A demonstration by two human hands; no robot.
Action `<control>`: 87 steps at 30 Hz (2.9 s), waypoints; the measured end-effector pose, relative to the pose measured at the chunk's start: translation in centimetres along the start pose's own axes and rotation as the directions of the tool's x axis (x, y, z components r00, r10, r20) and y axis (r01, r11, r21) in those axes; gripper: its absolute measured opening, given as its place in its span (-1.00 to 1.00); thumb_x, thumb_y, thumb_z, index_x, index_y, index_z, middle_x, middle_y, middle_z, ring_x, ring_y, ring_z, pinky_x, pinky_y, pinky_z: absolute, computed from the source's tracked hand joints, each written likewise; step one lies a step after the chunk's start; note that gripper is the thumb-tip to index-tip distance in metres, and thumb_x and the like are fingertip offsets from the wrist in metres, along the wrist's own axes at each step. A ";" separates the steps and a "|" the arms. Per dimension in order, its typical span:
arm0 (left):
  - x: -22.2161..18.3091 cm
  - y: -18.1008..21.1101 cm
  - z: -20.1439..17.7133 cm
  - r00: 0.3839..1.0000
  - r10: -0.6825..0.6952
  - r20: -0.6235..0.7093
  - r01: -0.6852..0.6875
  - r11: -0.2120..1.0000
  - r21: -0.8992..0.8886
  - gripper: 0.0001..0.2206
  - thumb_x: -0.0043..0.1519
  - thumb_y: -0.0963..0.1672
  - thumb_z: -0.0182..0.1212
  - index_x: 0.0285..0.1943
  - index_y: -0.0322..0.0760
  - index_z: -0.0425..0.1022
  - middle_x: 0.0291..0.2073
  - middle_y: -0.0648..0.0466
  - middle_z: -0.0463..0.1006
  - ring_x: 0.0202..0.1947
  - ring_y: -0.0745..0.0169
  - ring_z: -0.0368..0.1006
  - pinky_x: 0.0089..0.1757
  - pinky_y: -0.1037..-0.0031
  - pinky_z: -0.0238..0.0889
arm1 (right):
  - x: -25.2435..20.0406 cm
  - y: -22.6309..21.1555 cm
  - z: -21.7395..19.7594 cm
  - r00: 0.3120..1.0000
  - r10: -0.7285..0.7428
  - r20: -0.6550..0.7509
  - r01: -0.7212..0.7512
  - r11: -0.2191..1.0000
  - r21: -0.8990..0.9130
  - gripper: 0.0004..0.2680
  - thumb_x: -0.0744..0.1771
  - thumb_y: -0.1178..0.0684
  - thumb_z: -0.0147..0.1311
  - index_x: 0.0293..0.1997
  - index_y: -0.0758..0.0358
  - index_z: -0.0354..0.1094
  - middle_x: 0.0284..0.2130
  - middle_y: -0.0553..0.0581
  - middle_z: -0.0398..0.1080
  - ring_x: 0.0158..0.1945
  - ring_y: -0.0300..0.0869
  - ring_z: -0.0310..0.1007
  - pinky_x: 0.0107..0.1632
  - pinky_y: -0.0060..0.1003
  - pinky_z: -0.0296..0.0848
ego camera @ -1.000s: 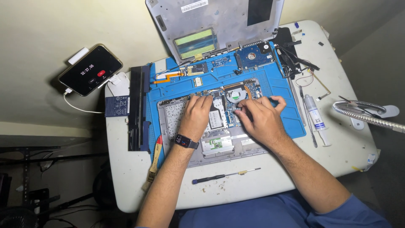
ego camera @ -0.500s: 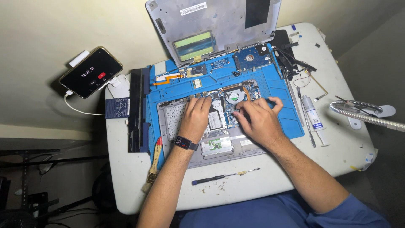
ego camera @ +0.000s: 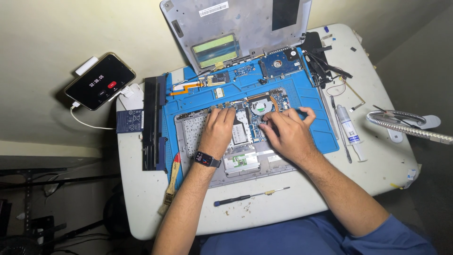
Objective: Applying thermal paste to a laptop processor and installing the cooling heatsink assembly.
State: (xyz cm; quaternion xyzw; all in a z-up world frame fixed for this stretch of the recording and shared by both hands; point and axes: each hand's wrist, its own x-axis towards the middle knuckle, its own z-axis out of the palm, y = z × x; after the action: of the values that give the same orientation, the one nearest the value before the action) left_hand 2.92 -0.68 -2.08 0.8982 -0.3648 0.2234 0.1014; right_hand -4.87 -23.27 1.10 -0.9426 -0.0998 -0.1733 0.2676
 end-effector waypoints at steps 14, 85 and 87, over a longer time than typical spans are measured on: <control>0.3 0.3 -0.7 0.999 -0.044 -0.004 0.044 0.998 -0.035 -0.78 0.24 -0.31 0.20 0.04 -0.35 0.51 -0.25 -0.03 0.58 -0.16 0.13 0.53 -0.16 0.43 0.41 | 0.0 0.0 0.0 1.000 -0.001 -0.001 0.001 1.000 0.008 -0.90 0.35 0.05 0.20 -0.08 0.09 0.45 -0.46 0.01 0.52 -0.21 -0.11 0.43 0.21 0.22 -0.09; -0.4 -2.6 1.8 0.994 -0.078 -0.074 0.068 0.989 -0.134 -0.88 0.28 -0.27 0.14 -0.05 -0.34 0.53 -0.27 0.03 0.47 -0.22 0.17 0.51 -0.21 0.48 0.45 | 5.9 -2.7 6.1 0.949 -0.313 -0.041 0.284 0.904 -0.320 -0.94 0.26 0.07 0.34 -0.27 -0.03 0.58 -0.39 -0.09 0.52 -0.12 -0.21 0.33 0.20 0.30 -0.14; -0.3 -2.4 2.1 0.993 -0.087 -0.085 0.077 0.991 -0.110 -0.86 0.25 -0.27 0.15 -0.04 -0.34 0.51 -0.27 0.03 0.45 -0.22 0.15 0.51 -0.22 0.45 0.44 | 5.9 -2.7 6.1 0.950 -0.310 -0.044 0.282 0.907 -0.314 -0.94 0.26 0.06 0.34 -0.28 -0.03 0.58 -0.39 -0.09 0.52 -0.12 -0.21 0.33 0.21 0.29 -0.13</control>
State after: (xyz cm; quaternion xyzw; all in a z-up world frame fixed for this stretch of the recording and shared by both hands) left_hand 5.13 0.52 -4.14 0.8948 -0.3340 0.2392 0.1746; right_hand 1.48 -17.13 -0.21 -0.9372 -0.2012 -0.2689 0.0944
